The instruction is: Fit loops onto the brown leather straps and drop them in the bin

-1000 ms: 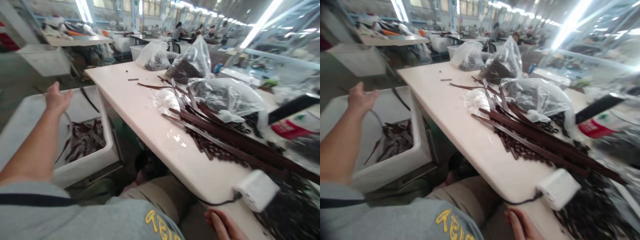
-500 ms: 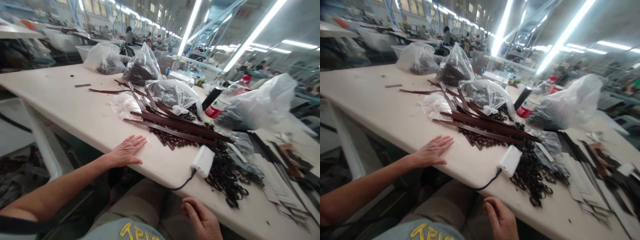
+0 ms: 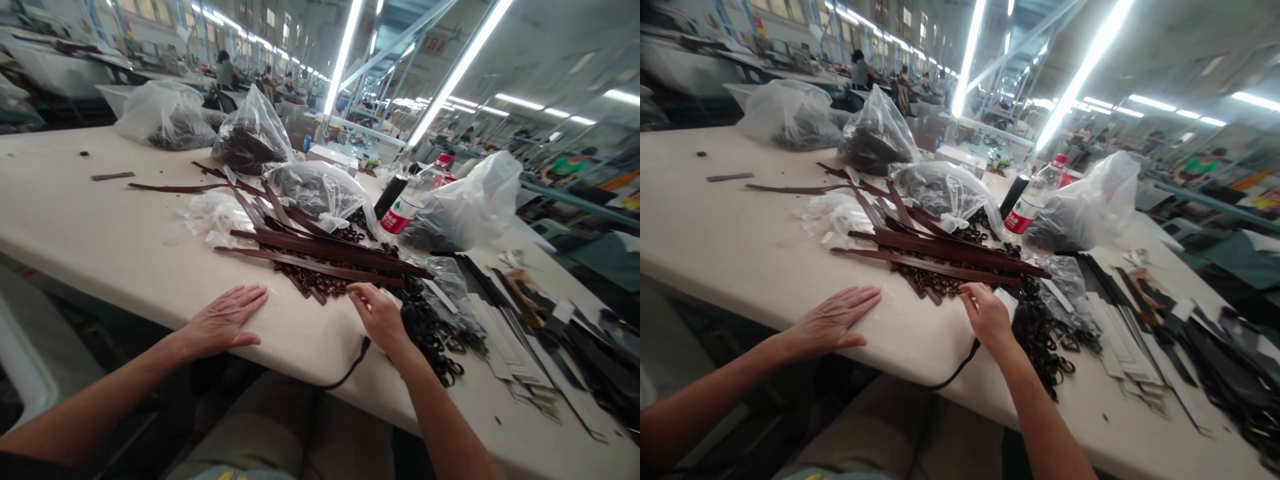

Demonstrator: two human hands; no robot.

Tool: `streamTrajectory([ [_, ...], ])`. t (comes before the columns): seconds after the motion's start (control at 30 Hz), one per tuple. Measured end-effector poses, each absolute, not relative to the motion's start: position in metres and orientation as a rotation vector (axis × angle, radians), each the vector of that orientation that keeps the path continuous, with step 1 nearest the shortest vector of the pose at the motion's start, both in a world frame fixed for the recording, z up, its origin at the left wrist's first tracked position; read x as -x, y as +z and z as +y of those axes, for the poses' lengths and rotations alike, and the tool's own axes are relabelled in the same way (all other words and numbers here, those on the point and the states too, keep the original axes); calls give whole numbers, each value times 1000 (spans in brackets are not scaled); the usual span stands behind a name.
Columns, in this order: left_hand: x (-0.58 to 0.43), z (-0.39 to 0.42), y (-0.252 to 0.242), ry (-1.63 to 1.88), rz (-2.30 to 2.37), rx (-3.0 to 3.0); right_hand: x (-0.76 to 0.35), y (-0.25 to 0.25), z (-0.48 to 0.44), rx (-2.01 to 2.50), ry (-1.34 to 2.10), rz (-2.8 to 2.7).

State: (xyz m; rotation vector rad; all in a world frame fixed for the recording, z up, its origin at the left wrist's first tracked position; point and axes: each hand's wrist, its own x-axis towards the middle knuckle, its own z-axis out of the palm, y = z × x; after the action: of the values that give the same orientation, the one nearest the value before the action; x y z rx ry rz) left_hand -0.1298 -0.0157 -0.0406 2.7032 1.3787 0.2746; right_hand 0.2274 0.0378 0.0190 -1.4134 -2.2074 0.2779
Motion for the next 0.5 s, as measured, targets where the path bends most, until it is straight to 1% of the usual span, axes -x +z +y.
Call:
streamTrajectory([
  [0.13,131,-15,-40,270,1373,-2676,-210,4,85,1413,147,-2316],
  [0.27,131,-15,-40,300,1359,-2641,-197,-6,107,1420,7,-2428],
  [0.5,132,-14,-45,605,1296,-2593,-188,-8,119,1432,-162,-2513],
])
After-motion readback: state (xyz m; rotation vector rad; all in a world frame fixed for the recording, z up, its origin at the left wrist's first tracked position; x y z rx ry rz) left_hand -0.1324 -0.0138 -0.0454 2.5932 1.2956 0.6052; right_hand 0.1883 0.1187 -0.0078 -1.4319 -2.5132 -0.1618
